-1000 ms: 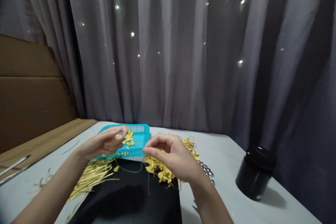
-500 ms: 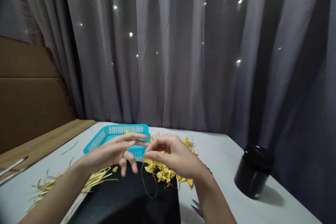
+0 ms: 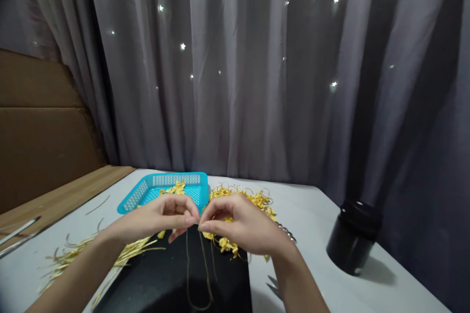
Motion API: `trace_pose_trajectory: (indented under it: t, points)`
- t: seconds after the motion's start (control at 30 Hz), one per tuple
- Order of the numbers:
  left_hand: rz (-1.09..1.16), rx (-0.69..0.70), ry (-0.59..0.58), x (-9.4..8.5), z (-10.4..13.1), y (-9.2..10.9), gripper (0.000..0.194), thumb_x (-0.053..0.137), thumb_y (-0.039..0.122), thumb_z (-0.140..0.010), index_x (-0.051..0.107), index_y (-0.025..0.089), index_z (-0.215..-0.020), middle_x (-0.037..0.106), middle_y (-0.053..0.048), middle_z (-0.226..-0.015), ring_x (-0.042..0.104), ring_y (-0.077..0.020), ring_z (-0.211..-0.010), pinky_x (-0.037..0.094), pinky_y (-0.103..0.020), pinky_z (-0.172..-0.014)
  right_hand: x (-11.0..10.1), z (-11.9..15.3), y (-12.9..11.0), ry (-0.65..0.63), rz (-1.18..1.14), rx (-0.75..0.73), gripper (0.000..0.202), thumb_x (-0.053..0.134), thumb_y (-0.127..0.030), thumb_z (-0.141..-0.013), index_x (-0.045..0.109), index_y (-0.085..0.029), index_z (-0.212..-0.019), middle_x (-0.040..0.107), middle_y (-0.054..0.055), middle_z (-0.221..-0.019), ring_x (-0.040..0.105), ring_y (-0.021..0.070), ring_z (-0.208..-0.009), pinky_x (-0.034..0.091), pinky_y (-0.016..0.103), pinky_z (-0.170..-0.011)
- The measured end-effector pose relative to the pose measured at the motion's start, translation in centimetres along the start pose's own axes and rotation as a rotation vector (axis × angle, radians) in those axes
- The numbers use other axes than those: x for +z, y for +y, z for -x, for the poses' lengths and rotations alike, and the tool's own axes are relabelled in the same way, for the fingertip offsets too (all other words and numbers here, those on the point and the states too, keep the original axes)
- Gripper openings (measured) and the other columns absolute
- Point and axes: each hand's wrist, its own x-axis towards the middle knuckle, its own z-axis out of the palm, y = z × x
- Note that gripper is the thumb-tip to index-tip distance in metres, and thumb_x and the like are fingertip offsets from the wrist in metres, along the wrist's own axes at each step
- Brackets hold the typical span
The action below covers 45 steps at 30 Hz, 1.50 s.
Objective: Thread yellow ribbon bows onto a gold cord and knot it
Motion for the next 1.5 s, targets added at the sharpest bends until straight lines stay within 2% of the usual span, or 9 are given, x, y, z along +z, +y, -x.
trace_pose_trajectory:
  t: [0.3,0.5,0.63,0.8,1.03,1.23,1.37,1.5]
  points:
    - [-0.105,-0.021,0.042,0.2,0.1,0.1,0.028,0.07,0.044,-0.079,0.072,0.016,-0.075,0.052,0.004,-0.055,0.042,-0.0094,-0.046,0.032,-0.02,-0.046,0.2,0.2,-0.4,0.009,0.073,-0.011,0.01,0.066,-0.026,-0.087,0.073,-0.019,-0.085,0.069,0.002,-0.08,0.063,0.0154,-0.077,0.048,0.024,-0.067]
    - [-0.126,-0.057,-0.026,-0.2,-0.1,-0.2,0.035,0.065,0.047,-0.083,0.072,0.014,-0.076,0.052,0.005,-0.052,0.044,-0.0082,-0.043,0.032,-0.02,-0.046,0.2,0.2,-0.5,-0.014,0.101,-0.033,0.009,0.066,-0.025,-0.088,0.072,-0.018,-0.085,0.071,0.001,-0.082,0.065,0.0155,-0.079,0.049,0.024,-0.069]
    - [-0.121,-0.083,-0.085,-0.4,-0.5,-0.7,0.037,0.065,0.048,-0.082,0.074,0.013,-0.074,0.046,0.006,-0.046,0.039,-0.0075,-0.042,0.028,-0.021,-0.045,0.3,0.5,-0.8,-0.038,0.095,-0.058,0.009,0.064,-0.02,-0.09,0.071,-0.017,-0.086,0.074,0.003,-0.09,0.068,0.0164,-0.088,0.05,0.024,-0.075]
    - [-0.099,-0.072,-0.06,-0.6,-0.8,-1.1,0.036,0.066,0.048,-0.081,0.075,0.014,-0.074,0.043,0.006,-0.048,0.036,-0.0084,-0.046,0.027,-0.022,-0.047,0.5,0.7,-1.0,0.01,0.269,-0.08,0.01,0.064,-0.016,-0.09,0.071,-0.017,-0.083,0.073,0.001,-0.086,0.067,0.0152,-0.083,0.049,0.024,-0.074]
    - [-0.057,-0.104,-0.03,-0.7,-1.2,-1.9,0.035,0.072,0.047,-0.077,0.072,0.014,-0.067,0.037,0.007,-0.048,0.028,-0.0082,-0.048,0.02,-0.023,-0.047,0.6,0.7,-1.0,0.027,0.319,-0.105,0.009,0.065,-0.017,-0.09,0.07,-0.017,-0.082,0.072,0.001,-0.085,0.066,0.0151,-0.083,0.048,0.024,-0.074]
    - [-0.031,-0.083,0.018,-0.9,-1.2,-1.9,0.031,0.073,0.044,-0.077,0.075,0.014,-0.07,0.037,0.007,-0.046,0.026,-0.0083,-0.048,0.016,-0.024,-0.047,0.7,0.6,-1.2,0.047,0.368,-0.112,0.012,0.064,-0.011,-0.089,0.069,-0.017,-0.08,0.071,-0.001,-0.083,0.065,0.0134,-0.081,0.046,0.023,-0.074]
    - [0.001,-0.075,0.021,-0.9,-1.2,-1.9,0.035,0.07,0.048,-0.079,0.076,0.014,-0.071,0.031,0.009,-0.043,0.022,-0.0081,-0.046,0.014,-0.025,-0.046,0.7,0.6,-1.3,0.046,0.352,-0.139,0.01,0.063,-0.012,-0.09,0.069,-0.017,-0.083,0.071,0.0,-0.085,0.065,0.014,-0.082,0.047,0.023,-0.075]
    - [0.056,-0.092,0.003,-0.7,-1.2,-1.8,0.035,0.074,0.047,-0.075,0.075,0.013,-0.066,0.03,0.009,-0.044,0.018,-0.0071,-0.045,0.012,-0.026,-0.047,0.7,0.7,-1.3,0.06,0.367,-0.17,0.009,0.063,-0.017,-0.091,0.069,-0.017,-0.084,0.071,0.001,-0.087,0.065,0.0146,-0.083,0.046,0.024,-0.075]
